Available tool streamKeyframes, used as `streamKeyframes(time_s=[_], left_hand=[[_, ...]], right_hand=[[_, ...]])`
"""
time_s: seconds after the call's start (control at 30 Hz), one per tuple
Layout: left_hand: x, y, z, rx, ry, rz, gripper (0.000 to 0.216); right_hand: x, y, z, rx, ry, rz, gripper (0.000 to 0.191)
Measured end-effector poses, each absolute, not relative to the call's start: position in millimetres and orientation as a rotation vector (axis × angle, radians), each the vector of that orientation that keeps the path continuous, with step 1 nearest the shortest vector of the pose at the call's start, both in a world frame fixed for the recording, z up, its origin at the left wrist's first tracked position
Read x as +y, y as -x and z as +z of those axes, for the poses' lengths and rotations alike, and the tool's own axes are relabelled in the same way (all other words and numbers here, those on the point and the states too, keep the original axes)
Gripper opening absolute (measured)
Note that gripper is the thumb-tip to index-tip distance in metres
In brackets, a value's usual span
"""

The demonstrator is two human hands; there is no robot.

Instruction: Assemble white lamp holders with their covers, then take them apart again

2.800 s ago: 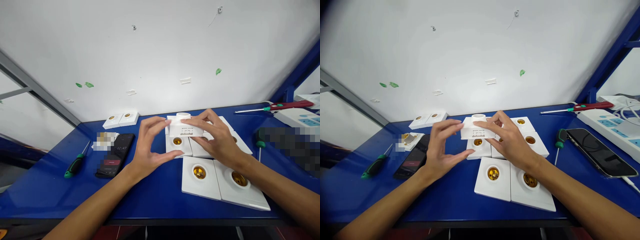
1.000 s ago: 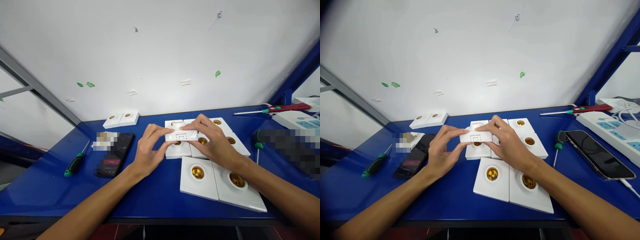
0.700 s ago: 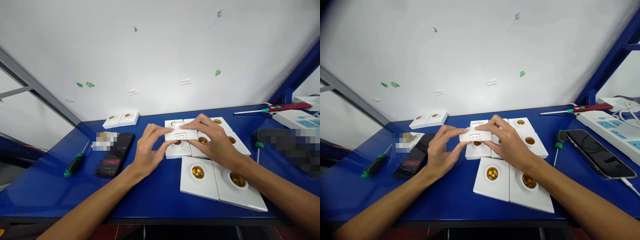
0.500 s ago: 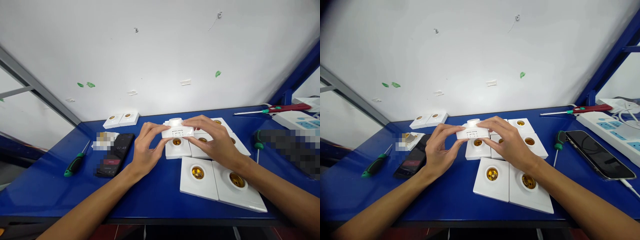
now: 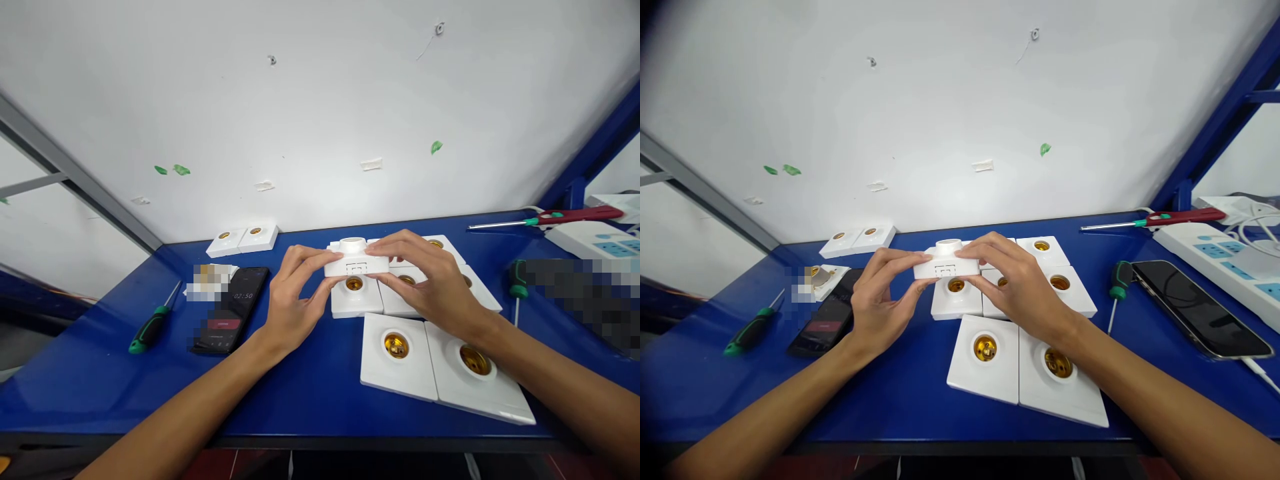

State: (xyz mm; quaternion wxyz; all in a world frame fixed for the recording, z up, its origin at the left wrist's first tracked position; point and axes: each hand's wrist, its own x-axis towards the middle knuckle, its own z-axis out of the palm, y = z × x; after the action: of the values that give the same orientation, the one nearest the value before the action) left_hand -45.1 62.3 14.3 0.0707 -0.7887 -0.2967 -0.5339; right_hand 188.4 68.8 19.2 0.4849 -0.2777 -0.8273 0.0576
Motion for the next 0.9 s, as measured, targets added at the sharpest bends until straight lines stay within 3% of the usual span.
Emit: streamKeyframes(time_s=[0.9], left_hand=[[61.8, 45.5, 14.2, -0.902, 2.368, -1.614, 0.031]], right_hand=[[66.2, -188.8, 19.2, -2.018, 0.714, 0.132, 0.031]])
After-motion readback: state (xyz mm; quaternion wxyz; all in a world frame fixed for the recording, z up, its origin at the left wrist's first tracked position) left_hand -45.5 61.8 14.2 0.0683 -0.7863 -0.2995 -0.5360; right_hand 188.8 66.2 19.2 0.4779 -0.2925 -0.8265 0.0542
